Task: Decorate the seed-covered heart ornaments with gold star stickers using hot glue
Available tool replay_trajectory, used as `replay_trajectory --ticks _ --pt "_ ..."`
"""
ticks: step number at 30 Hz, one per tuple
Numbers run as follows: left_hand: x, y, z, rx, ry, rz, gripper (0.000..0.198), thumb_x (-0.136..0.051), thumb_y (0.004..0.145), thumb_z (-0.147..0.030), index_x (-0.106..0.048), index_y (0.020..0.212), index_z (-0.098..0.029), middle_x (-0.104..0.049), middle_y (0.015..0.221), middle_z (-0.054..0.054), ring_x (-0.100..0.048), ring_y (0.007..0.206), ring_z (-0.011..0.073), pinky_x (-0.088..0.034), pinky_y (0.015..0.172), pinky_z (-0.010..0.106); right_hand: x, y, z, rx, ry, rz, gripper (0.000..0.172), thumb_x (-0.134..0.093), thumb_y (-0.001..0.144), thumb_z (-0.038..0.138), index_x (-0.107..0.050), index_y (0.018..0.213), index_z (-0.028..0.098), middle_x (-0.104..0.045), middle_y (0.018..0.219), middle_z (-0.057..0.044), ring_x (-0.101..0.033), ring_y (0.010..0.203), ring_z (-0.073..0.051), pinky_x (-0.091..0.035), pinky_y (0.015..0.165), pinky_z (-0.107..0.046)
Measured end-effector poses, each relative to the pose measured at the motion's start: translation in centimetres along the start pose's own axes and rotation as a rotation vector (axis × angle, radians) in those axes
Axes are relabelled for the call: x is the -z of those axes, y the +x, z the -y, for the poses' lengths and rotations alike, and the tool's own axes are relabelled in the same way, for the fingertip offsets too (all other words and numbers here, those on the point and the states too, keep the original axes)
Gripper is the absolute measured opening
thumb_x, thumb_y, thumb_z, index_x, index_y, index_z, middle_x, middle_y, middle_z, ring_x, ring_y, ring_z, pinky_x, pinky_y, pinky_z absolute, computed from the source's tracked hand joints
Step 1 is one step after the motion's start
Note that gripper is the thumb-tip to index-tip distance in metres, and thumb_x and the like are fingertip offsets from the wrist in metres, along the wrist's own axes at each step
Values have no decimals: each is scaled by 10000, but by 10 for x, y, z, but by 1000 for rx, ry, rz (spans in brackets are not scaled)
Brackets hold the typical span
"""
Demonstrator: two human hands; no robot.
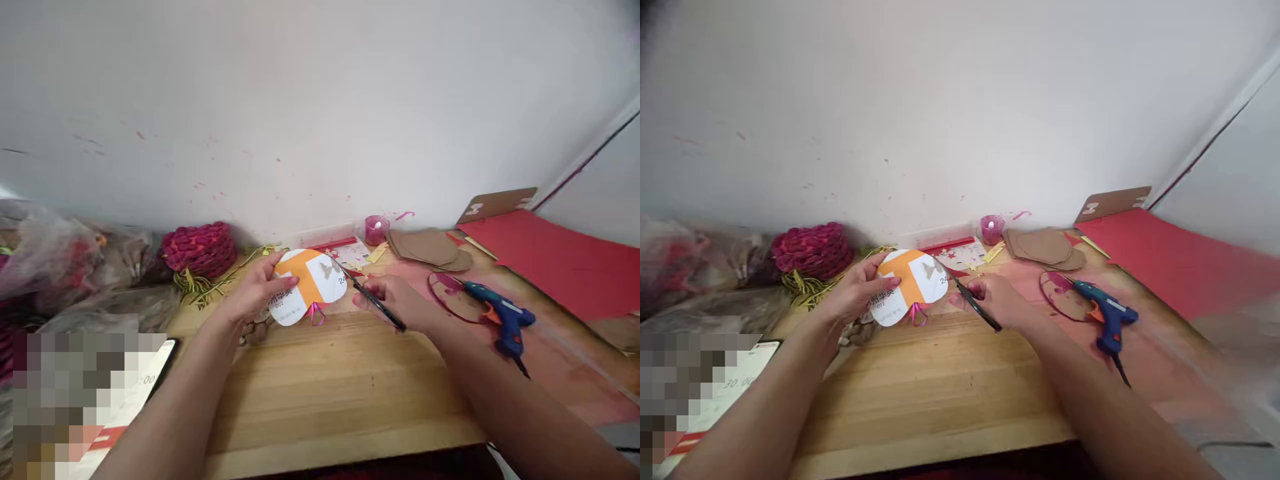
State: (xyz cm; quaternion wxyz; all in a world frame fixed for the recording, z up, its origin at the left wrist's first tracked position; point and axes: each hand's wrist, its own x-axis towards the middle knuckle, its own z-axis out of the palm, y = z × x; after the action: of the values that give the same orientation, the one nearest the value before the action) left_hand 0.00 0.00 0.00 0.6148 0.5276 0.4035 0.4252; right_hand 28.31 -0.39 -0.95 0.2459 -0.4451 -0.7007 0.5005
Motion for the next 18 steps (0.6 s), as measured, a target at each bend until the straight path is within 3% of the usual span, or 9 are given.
replay_trajectory --ticks 6,18 --pt "-4 -5 5 30 85 121 537 -834 784 -364 -615 1244 -198 -760 1050 86 -726 727 186 -584 598 241 -3 -2 0 -35 24 21 532 -730 792 633 -420 626 233 -335 514 94 -309 401 -70 -211 362 -217" --pt "-2 -5 1 -2 -28 12 592 -874 735 -312 -607 1257 -224 -762 1027 57 -731 727 189 -612 602 265 8 -6 5 -19 18 37 452 -681 852 585 -465 706 216 -444 607 59 -410 463 -85 -293 404 -219"
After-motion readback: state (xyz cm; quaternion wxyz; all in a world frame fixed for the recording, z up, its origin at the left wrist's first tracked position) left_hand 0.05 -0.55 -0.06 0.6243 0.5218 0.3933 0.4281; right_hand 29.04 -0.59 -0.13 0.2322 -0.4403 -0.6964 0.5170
